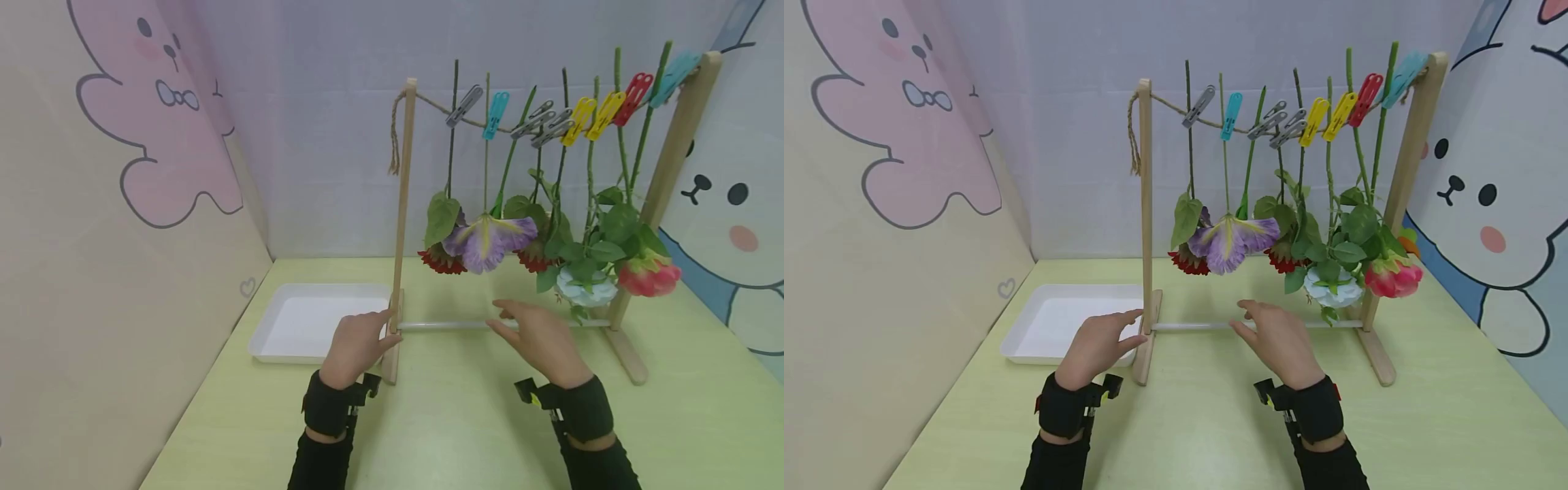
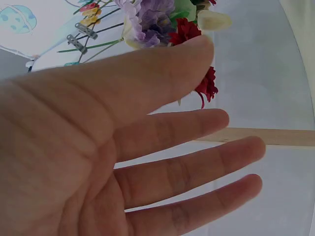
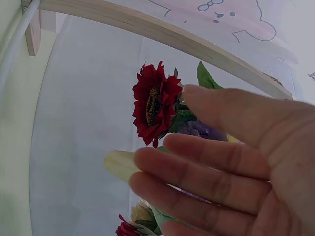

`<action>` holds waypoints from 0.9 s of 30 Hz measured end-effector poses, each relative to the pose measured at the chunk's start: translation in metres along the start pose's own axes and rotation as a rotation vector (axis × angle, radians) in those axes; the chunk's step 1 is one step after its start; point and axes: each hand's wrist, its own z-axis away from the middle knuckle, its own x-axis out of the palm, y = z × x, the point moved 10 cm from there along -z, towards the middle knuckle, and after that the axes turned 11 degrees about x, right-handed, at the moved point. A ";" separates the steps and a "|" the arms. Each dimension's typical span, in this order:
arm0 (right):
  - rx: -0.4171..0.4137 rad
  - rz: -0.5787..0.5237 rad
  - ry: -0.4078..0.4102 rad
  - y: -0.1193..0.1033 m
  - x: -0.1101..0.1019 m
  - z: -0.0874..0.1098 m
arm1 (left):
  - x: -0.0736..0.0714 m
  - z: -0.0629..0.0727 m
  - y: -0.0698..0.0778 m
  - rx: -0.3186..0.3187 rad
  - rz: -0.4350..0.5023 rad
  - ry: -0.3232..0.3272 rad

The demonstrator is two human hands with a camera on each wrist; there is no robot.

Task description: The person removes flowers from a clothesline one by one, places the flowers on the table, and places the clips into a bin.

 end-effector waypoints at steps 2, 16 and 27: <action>-0.010 -0.020 0.034 -0.002 -0.003 -0.001 | -0.005 -0.001 0.003 0.020 -0.008 0.052; -0.227 -0.247 0.430 -0.024 -0.035 0.011 | -0.047 0.008 0.003 0.002 0.200 0.464; -0.382 -0.178 0.604 -0.039 -0.071 0.019 | -0.111 -0.023 0.015 0.279 0.125 0.453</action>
